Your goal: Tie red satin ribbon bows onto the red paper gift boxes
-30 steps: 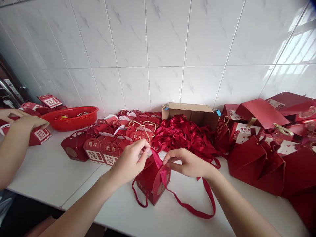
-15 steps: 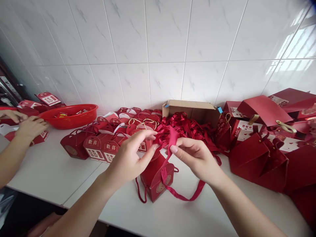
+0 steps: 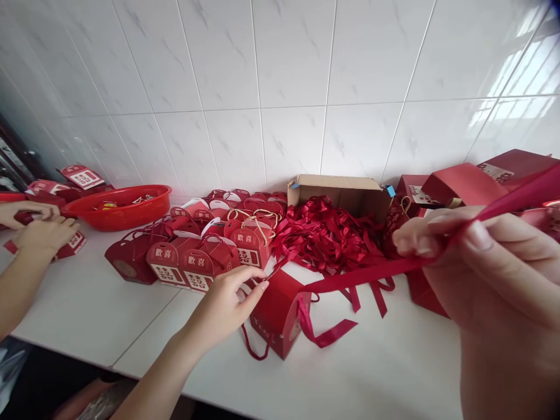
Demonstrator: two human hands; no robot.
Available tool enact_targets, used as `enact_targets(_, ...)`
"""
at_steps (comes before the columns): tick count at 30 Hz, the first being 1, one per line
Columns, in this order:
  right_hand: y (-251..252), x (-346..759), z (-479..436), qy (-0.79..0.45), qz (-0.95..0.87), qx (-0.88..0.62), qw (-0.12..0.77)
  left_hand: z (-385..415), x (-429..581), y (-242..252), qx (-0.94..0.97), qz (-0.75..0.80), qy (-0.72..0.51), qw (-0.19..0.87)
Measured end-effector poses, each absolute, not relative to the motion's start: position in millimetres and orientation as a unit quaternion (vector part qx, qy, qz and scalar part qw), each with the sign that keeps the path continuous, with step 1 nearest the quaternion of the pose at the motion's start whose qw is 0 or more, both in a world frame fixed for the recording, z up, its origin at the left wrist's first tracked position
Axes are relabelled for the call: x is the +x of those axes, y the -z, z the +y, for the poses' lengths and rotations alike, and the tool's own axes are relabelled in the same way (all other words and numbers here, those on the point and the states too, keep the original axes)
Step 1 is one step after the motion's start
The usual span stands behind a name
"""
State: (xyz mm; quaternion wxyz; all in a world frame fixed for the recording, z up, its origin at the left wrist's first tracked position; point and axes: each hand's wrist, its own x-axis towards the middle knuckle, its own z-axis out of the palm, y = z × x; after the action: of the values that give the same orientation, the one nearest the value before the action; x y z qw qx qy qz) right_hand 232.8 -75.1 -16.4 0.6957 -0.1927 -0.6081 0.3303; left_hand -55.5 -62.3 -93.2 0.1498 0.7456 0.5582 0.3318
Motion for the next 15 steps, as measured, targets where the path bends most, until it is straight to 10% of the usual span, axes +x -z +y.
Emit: enact_targets(15,82.0,145.5,-32.9,-0.413,-0.763,-0.379,0.321,-94.9,-42.8,112.8,0.527,0.571,-0.496,0.388)
